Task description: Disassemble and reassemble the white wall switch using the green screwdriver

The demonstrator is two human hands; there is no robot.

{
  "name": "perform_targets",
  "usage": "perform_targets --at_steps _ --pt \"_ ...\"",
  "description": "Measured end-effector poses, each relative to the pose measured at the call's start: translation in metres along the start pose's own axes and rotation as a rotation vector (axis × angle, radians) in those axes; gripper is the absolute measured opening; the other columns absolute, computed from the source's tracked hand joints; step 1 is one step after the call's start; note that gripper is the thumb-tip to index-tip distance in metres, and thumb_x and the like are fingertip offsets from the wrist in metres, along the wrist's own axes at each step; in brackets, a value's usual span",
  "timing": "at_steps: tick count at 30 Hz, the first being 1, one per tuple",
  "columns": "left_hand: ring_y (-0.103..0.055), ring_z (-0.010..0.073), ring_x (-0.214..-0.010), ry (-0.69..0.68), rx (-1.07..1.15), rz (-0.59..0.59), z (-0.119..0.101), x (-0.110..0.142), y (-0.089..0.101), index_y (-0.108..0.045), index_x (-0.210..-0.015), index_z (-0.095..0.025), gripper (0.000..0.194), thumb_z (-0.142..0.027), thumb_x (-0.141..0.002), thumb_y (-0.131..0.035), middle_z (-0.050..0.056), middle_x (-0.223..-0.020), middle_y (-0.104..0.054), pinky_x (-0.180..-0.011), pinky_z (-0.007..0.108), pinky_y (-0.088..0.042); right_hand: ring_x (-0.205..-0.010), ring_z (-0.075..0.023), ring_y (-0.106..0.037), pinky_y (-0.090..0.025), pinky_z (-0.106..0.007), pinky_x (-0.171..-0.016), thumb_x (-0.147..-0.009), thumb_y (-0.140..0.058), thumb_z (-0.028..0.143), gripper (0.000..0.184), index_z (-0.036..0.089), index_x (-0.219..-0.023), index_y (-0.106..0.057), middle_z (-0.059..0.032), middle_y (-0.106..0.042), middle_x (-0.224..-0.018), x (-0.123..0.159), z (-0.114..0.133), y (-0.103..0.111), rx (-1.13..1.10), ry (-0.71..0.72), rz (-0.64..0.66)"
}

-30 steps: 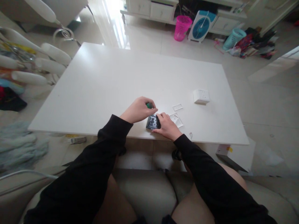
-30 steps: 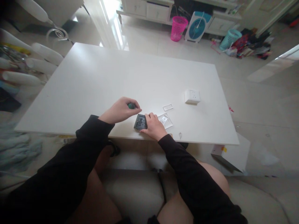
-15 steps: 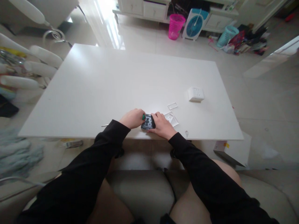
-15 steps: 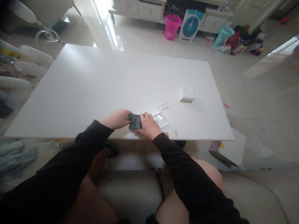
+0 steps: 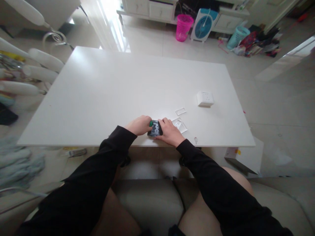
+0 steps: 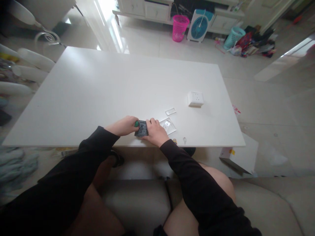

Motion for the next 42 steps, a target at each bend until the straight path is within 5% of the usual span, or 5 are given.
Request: perform_targets --at_steps 9,13,19,26,42 --pt "-0.061 0.017 -0.068 -0.05 0.246 -0.17 0.002 -0.001 0.015 -0.068 -0.073 -0.017 0.009 -0.02 -0.081 -0.065 0.005 -0.072 -0.069 -0.065 0.028 -0.041 -0.119 -0.0337 -0.053 -0.052 -0.046 -0.098 -0.078 -0.09 0.046 0.071 0.016 -0.131 -0.053 -0.0144 -0.055 -0.125 0.001 0.001 0.001 0.018 -0.002 0.008" --pt "-0.044 0.0095 -0.05 -0.047 0.8 -0.433 0.006 0.009 0.045 -0.054 -0.058 -0.018 0.034 -0.037 -0.082 -0.07 -0.003 -0.051 -0.051 -0.051 0.024 -0.033 -0.119 -0.0336 -0.054 -0.051 -0.046 -0.1 -0.076 -0.091 0.045 0.075 0.016 -0.133 -0.052 -0.0148 -0.055 -0.126 0.001 0.003 0.003 0.022 0.005 -0.005" --pt "-0.031 0.006 -0.035 -0.258 1.581 -0.602 0.006 0.022 0.072 -0.042 -0.055 -0.021 0.046 -0.048 -0.081 -0.07 -0.005 -0.046 -0.037 -0.034 0.022 -0.021 -0.119 -0.0343 -0.053 -0.051 -0.047 -0.101 -0.077 -0.09 0.047 0.077 0.015 -0.136 -0.052 -0.0154 -0.055 -0.127 0.001 0.002 0.002 0.025 0.005 0.004" --pt "-0.032 0.0056 -0.032 -0.417 1.695 -0.784 0.002 0.029 0.08 -0.045 -0.05 -0.02 0.04 -0.038 -0.074 -0.072 -0.005 -0.044 -0.037 -0.032 0.022 -0.019 -0.119 -0.0341 -0.053 -0.051 -0.048 -0.101 -0.078 -0.089 0.046 0.075 0.017 -0.136 -0.052 -0.0148 -0.055 -0.126 0.0 -0.001 0.001 0.014 0.015 -0.006" --pt "-0.031 0.0047 -0.035 -0.387 1.624 -0.756 -0.007 0.024 0.073 -0.037 -0.057 -0.021 0.052 -0.051 -0.081 -0.071 -0.006 -0.046 -0.035 -0.034 0.022 -0.019 -0.118 -0.0339 -0.054 -0.052 -0.048 -0.1 -0.078 -0.089 0.047 0.074 0.017 -0.136 -0.053 -0.0146 -0.055 -0.126 0.0 -0.001 0.0 0.019 0.013 -0.003"
Point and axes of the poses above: each hand's wrist, its own x-axis away from the middle knuckle, its own y-axis out of the back of the hand, z = x × y, the point moved 6 cm from there along -x, towards the middle knuckle
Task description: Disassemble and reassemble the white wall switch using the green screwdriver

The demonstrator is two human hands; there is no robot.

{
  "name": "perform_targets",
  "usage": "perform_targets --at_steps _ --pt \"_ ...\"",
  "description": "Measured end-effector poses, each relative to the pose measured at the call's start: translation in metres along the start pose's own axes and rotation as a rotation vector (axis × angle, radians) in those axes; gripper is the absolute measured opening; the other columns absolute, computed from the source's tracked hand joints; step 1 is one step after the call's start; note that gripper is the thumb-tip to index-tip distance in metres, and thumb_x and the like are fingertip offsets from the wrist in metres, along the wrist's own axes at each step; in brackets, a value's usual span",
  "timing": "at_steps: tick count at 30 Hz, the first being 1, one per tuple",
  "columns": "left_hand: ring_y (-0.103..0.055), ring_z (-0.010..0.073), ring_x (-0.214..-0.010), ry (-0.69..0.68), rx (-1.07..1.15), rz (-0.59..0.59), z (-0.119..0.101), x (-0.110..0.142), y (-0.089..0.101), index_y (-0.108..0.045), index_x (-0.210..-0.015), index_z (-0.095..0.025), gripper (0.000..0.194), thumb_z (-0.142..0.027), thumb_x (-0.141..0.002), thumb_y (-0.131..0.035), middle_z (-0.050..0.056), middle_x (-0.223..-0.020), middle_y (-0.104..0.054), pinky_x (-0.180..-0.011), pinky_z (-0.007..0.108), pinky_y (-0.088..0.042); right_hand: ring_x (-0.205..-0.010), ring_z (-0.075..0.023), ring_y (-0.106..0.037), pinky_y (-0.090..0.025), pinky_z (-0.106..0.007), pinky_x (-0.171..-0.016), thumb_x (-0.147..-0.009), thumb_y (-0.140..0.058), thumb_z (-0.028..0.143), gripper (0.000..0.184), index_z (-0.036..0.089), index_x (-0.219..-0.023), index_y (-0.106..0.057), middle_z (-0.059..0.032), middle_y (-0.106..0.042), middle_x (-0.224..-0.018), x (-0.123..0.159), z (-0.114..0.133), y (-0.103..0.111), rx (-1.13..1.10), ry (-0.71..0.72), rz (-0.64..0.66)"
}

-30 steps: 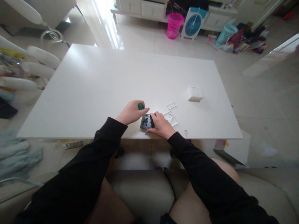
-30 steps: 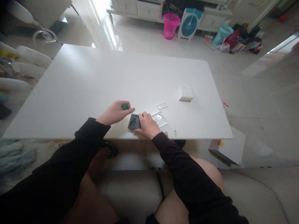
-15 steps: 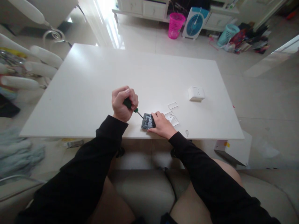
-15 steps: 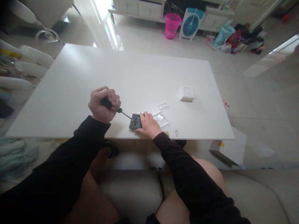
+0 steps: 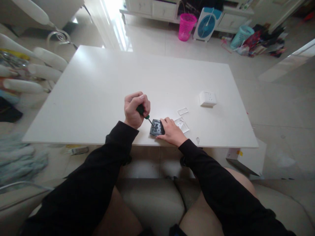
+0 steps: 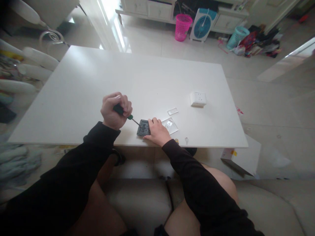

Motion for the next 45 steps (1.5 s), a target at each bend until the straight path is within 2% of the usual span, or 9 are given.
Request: perform_targets --at_steps 6,14,18,25,31,36,41,45 --pt "-0.033 0.0053 -0.035 0.046 -0.039 0.062 0.001 0.002 -0.005 -0.038 -0.056 -0.021 0.05 -0.049 -0.08 -0.072 -0.006 -0.046 -0.038 -0.035 0.022 -0.019 -0.119 -0.0348 -0.053 -0.052 -0.048 -0.101 -0.078 -0.088 0.048 0.078 0.015 -0.138 -0.051 -0.0158 -0.055 -0.129 0.0 0.0 0.0 0.002 -0.001 0.006" --pt "-0.033 0.0065 -0.034 0.11 -0.082 0.107 0.004 0.003 -0.011 -0.043 -0.064 -0.023 0.045 -0.055 -0.079 -0.07 -0.007 -0.044 -0.042 -0.035 0.022 -0.022 -0.12 -0.0351 -0.053 -0.051 -0.048 -0.102 -0.078 -0.089 0.048 0.079 0.015 -0.139 -0.051 -0.0158 -0.054 -0.129 0.0 0.0 0.0 0.002 -0.003 0.012" --pt "-0.035 0.0064 -0.034 0.082 -0.076 0.122 0.005 0.005 -0.014 -0.039 -0.063 -0.023 0.047 -0.054 -0.078 -0.071 -0.007 -0.044 -0.044 -0.036 0.022 -0.023 -0.121 -0.0348 -0.053 -0.051 -0.046 -0.103 -0.078 -0.089 0.047 0.078 0.014 -0.138 -0.051 -0.016 -0.054 -0.129 0.0 0.0 0.001 0.002 -0.012 0.022" --pt "-0.036 0.0064 -0.032 -0.023 0.019 0.176 0.007 0.005 -0.014 -0.042 -0.061 -0.022 0.046 -0.05 -0.08 -0.073 -0.006 -0.044 -0.045 -0.033 0.021 -0.021 -0.12 -0.0342 -0.053 -0.051 -0.047 -0.102 -0.078 -0.09 0.046 0.076 0.015 -0.136 -0.052 -0.0151 -0.054 -0.128 0.0 0.001 0.001 -0.005 -0.008 0.015" --pt "-0.036 0.0067 -0.031 0.008 0.034 0.202 0.009 0.004 -0.014 -0.043 -0.059 -0.021 0.044 -0.046 -0.08 -0.072 -0.005 -0.044 -0.047 -0.032 0.021 -0.022 -0.12 -0.0345 -0.053 -0.051 -0.047 -0.101 -0.078 -0.089 0.047 0.076 0.015 -0.136 -0.052 -0.0156 -0.054 -0.128 0.001 0.001 0.002 -0.008 -0.015 0.019" --pt "-0.048 0.0075 -0.039 -0.018 -0.042 0.2 0.01 0.004 -0.014 -0.05 -0.058 -0.019 0.045 -0.049 -0.083 -0.073 -0.002 -0.053 -0.053 -0.037 0.022 -0.03 -0.119 -0.0343 -0.053 -0.051 -0.047 -0.101 -0.079 -0.088 0.046 0.075 0.015 -0.136 -0.052 -0.0151 -0.055 -0.128 0.001 0.002 0.003 0.0 -0.017 0.018" --pt "-0.047 0.0063 -0.04 -0.061 -0.068 0.169 0.012 0.004 -0.011 -0.051 -0.055 -0.018 0.052 -0.055 -0.084 -0.075 -0.004 -0.053 -0.048 -0.039 0.022 -0.032 -0.118 -0.0341 -0.053 -0.052 -0.047 -0.1 -0.079 -0.088 0.047 0.074 0.015 -0.135 -0.052 -0.0148 -0.055 -0.127 0.0 0.002 0.002 0.011 -0.01 0.021" --pt "-0.056 0.009 -0.043 -0.016 -0.141 0.144 0.014 0.004 -0.012 -0.055 -0.068 -0.019 0.047 -0.058 -0.079 -0.081 -0.005 -0.054 -0.054 -0.042 0.021 -0.042 -0.118 -0.0342 -0.053 -0.052 -0.047 -0.1 -0.079 -0.088 0.047 0.074 0.015 -0.135 -0.052 -0.0146 -0.055 -0.126 -0.001 0.0 0.0 0.006 -0.009 0.011"
Point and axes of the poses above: each hand's wrist, its own x-axis away from the middle knuckle, its own y-axis out of the back of the hand, z = x × y, the point moved 6 cm from there along -x, towards the middle knuckle
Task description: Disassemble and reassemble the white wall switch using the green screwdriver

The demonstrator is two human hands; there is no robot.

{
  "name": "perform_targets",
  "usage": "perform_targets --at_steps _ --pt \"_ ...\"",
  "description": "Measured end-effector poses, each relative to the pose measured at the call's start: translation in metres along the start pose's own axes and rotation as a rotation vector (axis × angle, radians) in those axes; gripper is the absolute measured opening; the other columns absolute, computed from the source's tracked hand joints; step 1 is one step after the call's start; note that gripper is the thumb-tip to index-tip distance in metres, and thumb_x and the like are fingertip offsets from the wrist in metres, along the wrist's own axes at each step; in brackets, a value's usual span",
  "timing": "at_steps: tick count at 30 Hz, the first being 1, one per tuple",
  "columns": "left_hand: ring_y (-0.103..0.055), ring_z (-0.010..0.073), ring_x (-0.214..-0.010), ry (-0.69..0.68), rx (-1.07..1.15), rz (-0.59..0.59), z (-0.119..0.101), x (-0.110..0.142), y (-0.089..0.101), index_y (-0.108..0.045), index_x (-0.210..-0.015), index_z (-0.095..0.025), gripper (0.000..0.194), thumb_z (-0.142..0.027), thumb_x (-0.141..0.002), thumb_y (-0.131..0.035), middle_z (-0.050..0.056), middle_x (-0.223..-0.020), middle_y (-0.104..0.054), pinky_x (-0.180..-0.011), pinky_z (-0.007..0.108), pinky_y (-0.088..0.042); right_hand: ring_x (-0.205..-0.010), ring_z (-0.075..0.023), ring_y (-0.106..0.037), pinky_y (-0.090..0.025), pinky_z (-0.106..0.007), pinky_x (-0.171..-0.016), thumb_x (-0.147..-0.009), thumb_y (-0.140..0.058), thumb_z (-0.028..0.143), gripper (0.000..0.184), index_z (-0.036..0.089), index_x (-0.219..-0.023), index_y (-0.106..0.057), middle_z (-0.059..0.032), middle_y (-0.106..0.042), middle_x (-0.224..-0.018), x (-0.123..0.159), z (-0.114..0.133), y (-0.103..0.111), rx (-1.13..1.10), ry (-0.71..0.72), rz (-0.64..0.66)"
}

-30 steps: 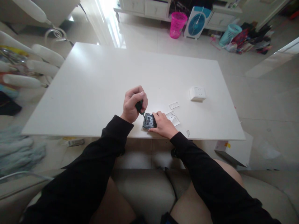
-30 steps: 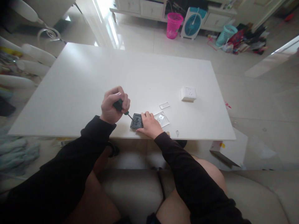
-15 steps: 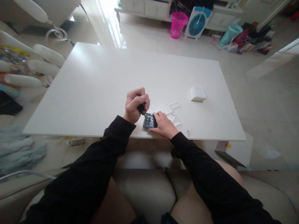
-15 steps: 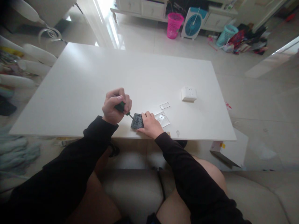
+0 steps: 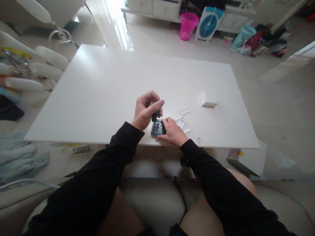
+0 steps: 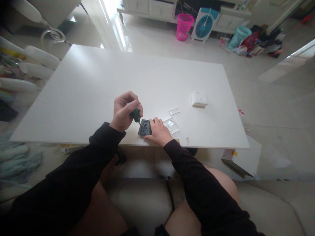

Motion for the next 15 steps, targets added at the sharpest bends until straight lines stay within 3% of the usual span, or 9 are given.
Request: perform_targets --at_steps 3,6,10,15 --pt "-0.064 0.0126 -0.051 0.03 -0.065 -0.005 -0.002 -0.001 -0.003 -0.058 -0.071 -0.019 0.049 -0.063 -0.082 -0.077 -0.002 -0.057 -0.06 -0.048 0.023 -0.049 -0.119 -0.0341 -0.053 -0.051 -0.048 -0.1 -0.078 -0.089 0.047 0.074 0.017 -0.135 -0.052 -0.0142 -0.054 -0.126 0.0 -0.001 -0.001 -0.01 0.003 -0.009" --pt "-0.062 0.0128 -0.053 0.031 -0.074 -0.017 -0.006 0.0 -0.005 -0.06 -0.067 -0.018 0.051 -0.063 -0.092 -0.065 0.001 -0.058 -0.061 -0.05 0.025 -0.049 -0.119 -0.0339 -0.053 -0.051 -0.048 -0.101 -0.078 -0.089 0.046 0.075 0.017 -0.136 -0.052 -0.0144 -0.054 -0.126 0.0 -0.001 -0.001 -0.021 0.006 -0.011" --pt "-0.048 0.0112 -0.045 0.001 -0.011 -0.027 -0.009 0.004 -0.003 -0.055 -0.057 -0.02 0.053 -0.058 -0.093 -0.059 0.0 -0.048 -0.049 -0.046 0.027 -0.04 -0.12 -0.034 -0.053 -0.051 -0.048 -0.102 -0.078 -0.089 0.045 0.076 0.017 -0.137 -0.052 -0.0147 -0.054 -0.127 0.0 -0.001 -0.001 -0.029 0.013 -0.009" --pt "-0.039 0.0101 -0.041 -0.035 0.077 0.058 -0.011 0.008 -0.001 -0.054 -0.051 -0.02 0.04 -0.039 -0.084 -0.068 -0.001 -0.043 -0.045 -0.045 0.028 -0.026 -0.121 -0.0348 -0.053 -0.051 -0.048 -0.103 -0.079 -0.088 0.046 0.076 0.015 -0.138 -0.051 -0.0152 -0.054 -0.127 0.001 0.0 0.0 -0.02 0.013 -0.008"
Point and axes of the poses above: each hand's wrist, its own x-axis away from the middle knuckle, its own y-axis out of the back of the hand, z = x × y, the point moved 6 cm from there along -x, towards the middle knuckle
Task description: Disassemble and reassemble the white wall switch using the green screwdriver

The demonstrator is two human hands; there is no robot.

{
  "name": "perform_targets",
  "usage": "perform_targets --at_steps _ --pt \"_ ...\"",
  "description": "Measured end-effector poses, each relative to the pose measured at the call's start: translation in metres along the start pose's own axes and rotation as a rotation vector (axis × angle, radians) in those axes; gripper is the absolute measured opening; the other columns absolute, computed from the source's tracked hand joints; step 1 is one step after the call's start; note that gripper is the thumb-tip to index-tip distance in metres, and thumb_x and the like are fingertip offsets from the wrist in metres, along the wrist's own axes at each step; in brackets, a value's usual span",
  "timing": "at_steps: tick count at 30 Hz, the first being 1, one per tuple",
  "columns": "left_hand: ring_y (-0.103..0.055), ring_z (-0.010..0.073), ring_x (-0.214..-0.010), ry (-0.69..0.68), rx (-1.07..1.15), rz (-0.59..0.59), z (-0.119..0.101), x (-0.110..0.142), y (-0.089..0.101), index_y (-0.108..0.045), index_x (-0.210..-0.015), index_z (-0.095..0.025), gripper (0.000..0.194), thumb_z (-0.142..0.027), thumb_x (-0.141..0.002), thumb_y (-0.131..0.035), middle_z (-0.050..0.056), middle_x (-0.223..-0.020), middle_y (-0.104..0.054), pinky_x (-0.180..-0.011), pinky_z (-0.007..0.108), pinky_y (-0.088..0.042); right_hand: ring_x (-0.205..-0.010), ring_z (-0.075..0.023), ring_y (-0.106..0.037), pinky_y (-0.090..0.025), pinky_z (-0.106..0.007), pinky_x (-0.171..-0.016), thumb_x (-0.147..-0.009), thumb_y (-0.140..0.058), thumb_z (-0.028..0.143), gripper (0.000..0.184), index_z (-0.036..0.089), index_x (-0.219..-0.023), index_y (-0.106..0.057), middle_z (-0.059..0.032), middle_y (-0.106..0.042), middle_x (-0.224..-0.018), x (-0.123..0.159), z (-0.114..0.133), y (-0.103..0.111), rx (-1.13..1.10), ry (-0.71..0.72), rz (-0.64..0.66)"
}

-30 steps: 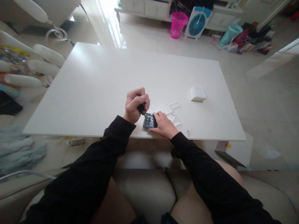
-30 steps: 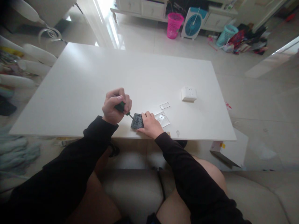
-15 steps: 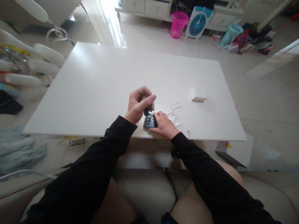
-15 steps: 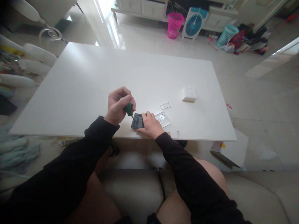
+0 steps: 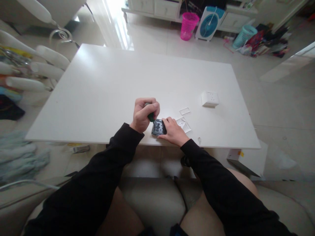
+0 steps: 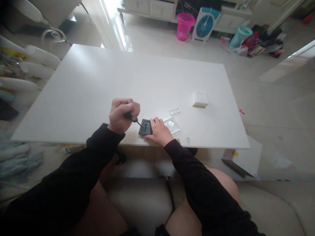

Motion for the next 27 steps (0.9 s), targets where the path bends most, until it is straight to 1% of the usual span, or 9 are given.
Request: perform_targets --at_steps 2,5,9,13,15,18,21,24,27 --pt "-0.04 0.0106 -0.043 0.005 0.012 0.03 0.0 -0.001 0.0 -0.053 -0.05 -0.019 0.039 -0.036 -0.083 -0.068 -0.001 -0.043 -0.045 -0.046 0.029 -0.025 -0.121 -0.0347 -0.053 -0.051 -0.047 -0.104 -0.08 -0.088 0.045 0.076 0.014 -0.138 -0.051 -0.0154 -0.055 -0.127 0.0 0.0 0.0 0.004 -0.005 0.004" --pt "-0.043 0.0124 -0.048 -0.03 0.004 0.01 0.0 -0.005 0.0 -0.055 -0.052 -0.02 0.042 -0.046 -0.085 -0.063 0.001 -0.048 -0.046 -0.049 0.03 -0.029 -0.122 -0.0344 -0.053 -0.051 -0.047 -0.104 -0.079 -0.088 0.046 0.077 0.014 -0.139 -0.051 -0.0155 -0.055 -0.127 0.0 0.0 0.001 0.004 -0.011 0.011" --pt "-0.045 0.0136 -0.053 -0.102 -0.088 -0.131 0.001 -0.003 0.002 -0.057 -0.059 -0.021 0.048 -0.057 -0.09 -0.058 0.001 -0.054 -0.049 -0.052 0.03 -0.036 -0.122 -0.0343 -0.053 -0.051 -0.047 -0.103 -0.079 -0.088 0.045 0.078 0.015 -0.14 -0.05 -0.0155 -0.055 -0.128 0.0 -0.001 0.0 0.003 -0.015 0.015" --pt "-0.049 0.0138 -0.059 -0.137 -0.191 -0.243 0.003 0.008 -0.003 -0.061 -0.067 -0.021 0.044 -0.056 -0.093 -0.062 0.001 -0.063 -0.053 -0.057 0.03 -0.041 -0.12 -0.0342 -0.054 -0.051 -0.047 -0.103 -0.08 -0.087 0.046 0.075 0.015 -0.138 -0.051 -0.0154 -0.055 -0.127 -0.001 -0.001 -0.001 0.003 -0.013 0.013" --pt "-0.053 0.0145 -0.064 -0.156 -0.22 -0.215 0.002 0.012 -0.008 -0.064 -0.072 -0.021 0.04 -0.055 -0.092 -0.066 0.002 -0.069 -0.057 -0.061 0.03 -0.045 -0.119 -0.0346 -0.054 -0.051 -0.049 -0.101 -0.079 -0.087 0.047 0.073 0.016 -0.135 -0.052 -0.015 -0.055 -0.126 -0.001 -0.001 -0.001 0.006 -0.013 0.003" --pt "-0.06 0.0147 -0.067 -0.123 -0.18 -0.104 0.004 0.014 -0.013 -0.062 -0.078 -0.021 0.035 -0.053 -0.085 -0.076 0.002 -0.078 -0.065 -0.064 0.03 -0.05 -0.12 -0.035 -0.053 -0.051 -0.05 -0.101 -0.079 -0.087 0.047 0.073 0.017 -0.135 -0.052 -0.0147 -0.055 -0.127 -0.001 -0.002 -0.002 -0.005 -0.005 -0.012" --pt "-0.055 0.0111 -0.054 -0.05 -0.152 -0.074 0.007 0.014 -0.009 -0.059 -0.083 -0.023 0.036 -0.05 -0.08 -0.082 -0.003 -0.068 -0.062 -0.053 0.026 -0.046 -0.12 -0.0344 -0.053 -0.051 -0.049 -0.101 -0.079 -0.087 0.047 0.072 0.018 -0.134 -0.053 -0.0142 -0.055 -0.126 -0.001 -0.002 -0.002 -0.012 -0.002 -0.01" --pt "-0.046 0.01 -0.047 -0.035 -0.115 -0.111 0.008 0.014 -0.002 -0.063 -0.086 -0.022 0.035 -0.056 -0.085 -0.072 -0.004 -0.059 -0.054 -0.046 0.025 -0.037 -0.118 -0.0338 -0.053 -0.051 -0.048 -0.101 -0.079 -0.088 0.047 0.073 0.017 -0.134 -0.053 -0.0141 -0.055 -0.125 0.0 -0.001 -0.002 -0.001 -0.005 0.0" --pt "-0.05 0.0118 -0.053 -0.029 -0.054 -0.104 0.011 0.014 0.0 -0.069 -0.088 -0.019 0.042 -0.06 -0.092 -0.06 0.0 -0.065 -0.058 -0.049 0.027 -0.039 -0.12 -0.0341 -0.053 -0.05 -0.047 -0.102 -0.079 -0.088 0.047 0.076 0.016 -0.137 -0.051 -0.0147 -0.055 -0.126 0.0 0.0 -0.001 0.001 0.0 -0.001"
Point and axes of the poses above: each hand's wrist, its own x-axis away from the middle knuckle, its own y-axis out of the back of the hand, z = x × y, the point moved 6 cm from there along -x, towards the middle knuckle
